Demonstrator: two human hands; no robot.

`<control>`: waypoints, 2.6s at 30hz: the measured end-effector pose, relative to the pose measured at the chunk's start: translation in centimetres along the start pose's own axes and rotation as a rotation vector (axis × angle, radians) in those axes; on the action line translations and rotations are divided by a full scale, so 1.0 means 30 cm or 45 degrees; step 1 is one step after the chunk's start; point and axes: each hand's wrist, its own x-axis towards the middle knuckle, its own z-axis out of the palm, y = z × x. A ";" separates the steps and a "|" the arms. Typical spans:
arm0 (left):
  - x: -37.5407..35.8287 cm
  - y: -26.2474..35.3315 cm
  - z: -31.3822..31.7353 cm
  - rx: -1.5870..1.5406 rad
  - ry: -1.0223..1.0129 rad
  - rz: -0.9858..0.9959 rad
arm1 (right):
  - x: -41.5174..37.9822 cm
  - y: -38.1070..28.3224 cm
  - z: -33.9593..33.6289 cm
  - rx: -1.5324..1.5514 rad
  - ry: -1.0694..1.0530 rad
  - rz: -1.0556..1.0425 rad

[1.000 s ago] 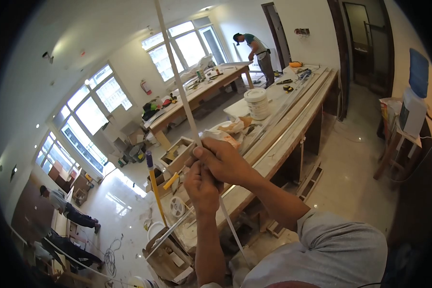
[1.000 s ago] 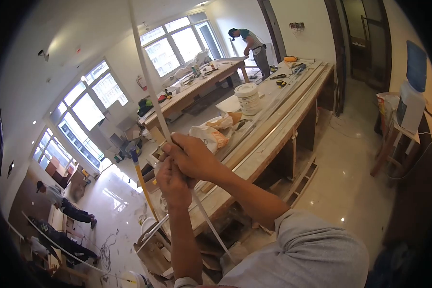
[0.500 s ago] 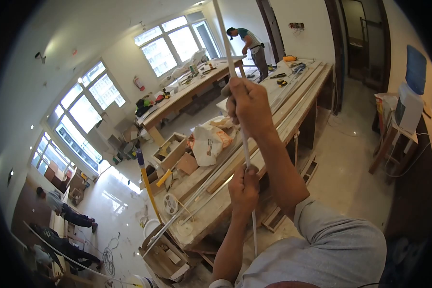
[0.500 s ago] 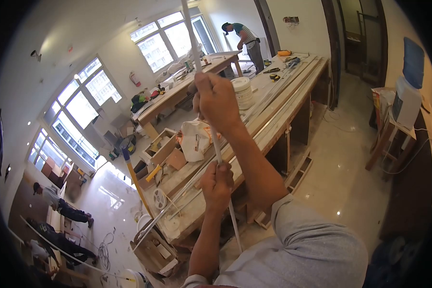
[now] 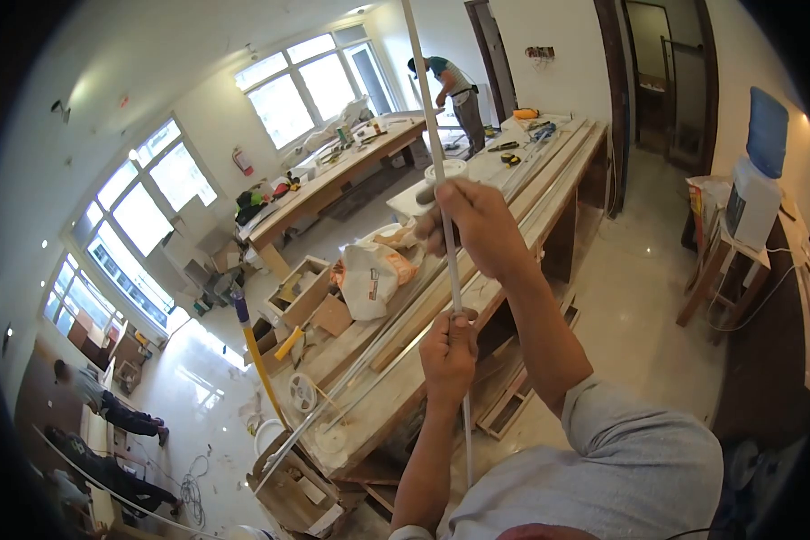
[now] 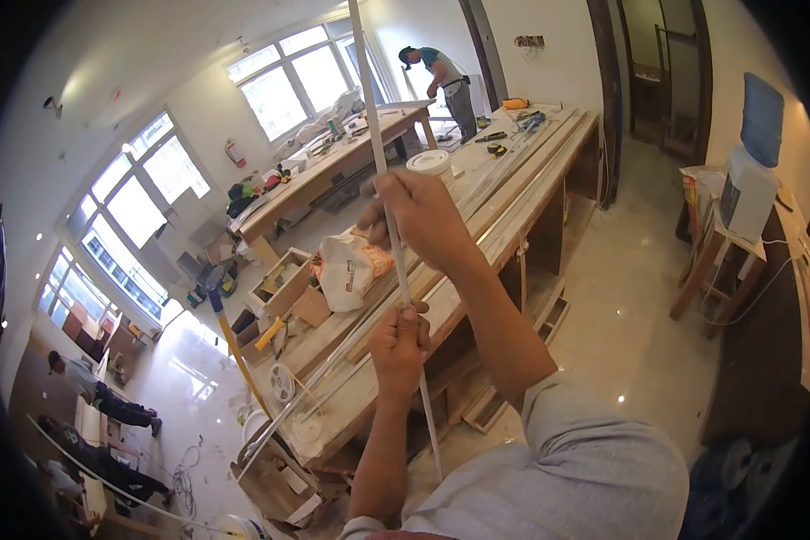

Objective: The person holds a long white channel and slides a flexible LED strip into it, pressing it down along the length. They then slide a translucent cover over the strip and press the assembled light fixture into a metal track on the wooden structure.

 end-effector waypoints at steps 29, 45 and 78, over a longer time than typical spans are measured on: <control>0.118 -0.091 0.277 0.346 0.179 0.355 | -0.136 0.140 -0.290 -0.191 0.184 -0.003; -0.162 -0.135 0.407 0.216 -0.069 0.340 | -0.229 -0.059 -0.426 -0.046 0.440 -0.285; -0.042 -0.177 1.114 0.302 0.014 0.469 | -0.412 -0.197 -1.080 -0.207 0.432 0.079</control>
